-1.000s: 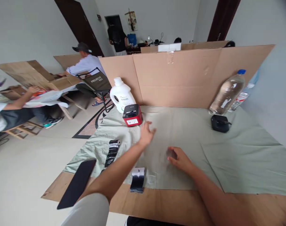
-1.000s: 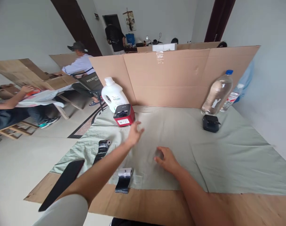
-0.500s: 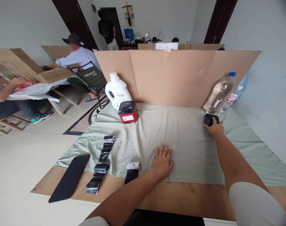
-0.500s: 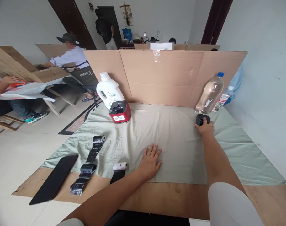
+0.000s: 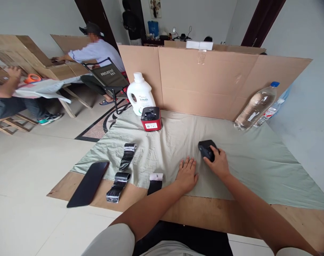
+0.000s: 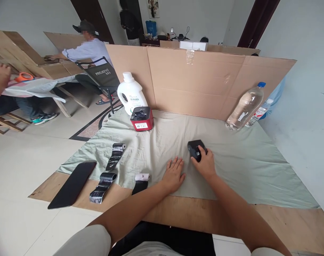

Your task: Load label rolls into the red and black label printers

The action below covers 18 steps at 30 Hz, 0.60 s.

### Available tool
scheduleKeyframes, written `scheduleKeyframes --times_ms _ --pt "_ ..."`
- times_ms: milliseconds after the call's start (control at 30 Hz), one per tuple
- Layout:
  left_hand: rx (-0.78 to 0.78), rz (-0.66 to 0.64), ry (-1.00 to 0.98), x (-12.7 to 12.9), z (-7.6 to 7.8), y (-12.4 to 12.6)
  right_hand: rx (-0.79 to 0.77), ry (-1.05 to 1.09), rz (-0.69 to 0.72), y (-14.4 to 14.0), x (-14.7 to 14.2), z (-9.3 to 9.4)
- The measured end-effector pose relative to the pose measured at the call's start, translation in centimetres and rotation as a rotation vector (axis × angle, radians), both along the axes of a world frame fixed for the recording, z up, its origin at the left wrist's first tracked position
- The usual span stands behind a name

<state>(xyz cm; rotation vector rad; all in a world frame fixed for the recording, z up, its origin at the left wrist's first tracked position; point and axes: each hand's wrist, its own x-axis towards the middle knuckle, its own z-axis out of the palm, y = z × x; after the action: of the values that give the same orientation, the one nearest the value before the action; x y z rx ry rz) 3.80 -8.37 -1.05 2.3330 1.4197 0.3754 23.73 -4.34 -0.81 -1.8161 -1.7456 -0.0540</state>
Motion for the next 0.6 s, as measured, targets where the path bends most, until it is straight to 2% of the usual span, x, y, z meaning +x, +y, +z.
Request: scheduleKeyframes --times_ms 100,200,367,600 --pt "-0.035 0.11 -0.1 -0.4 0.0 0.4 -0.011 -0.008 0.049 -2.9 -4.0 0.0" --pt "-0.029 0.143 -0.184 -0.8 -0.4 0.8 -0.068 -0.008 0.074 -4.9 -5.9 0.2" --pt "0.018 0.163 -0.261 -0.9 -0.7 1.1 -0.135 -0.027 0.125 -6.5 -5.5 0.1" --pt "0.058 0.18 -0.227 -0.8 0.6 0.5 -0.126 0.054 0.146 -7.5 -5.0 0.3"
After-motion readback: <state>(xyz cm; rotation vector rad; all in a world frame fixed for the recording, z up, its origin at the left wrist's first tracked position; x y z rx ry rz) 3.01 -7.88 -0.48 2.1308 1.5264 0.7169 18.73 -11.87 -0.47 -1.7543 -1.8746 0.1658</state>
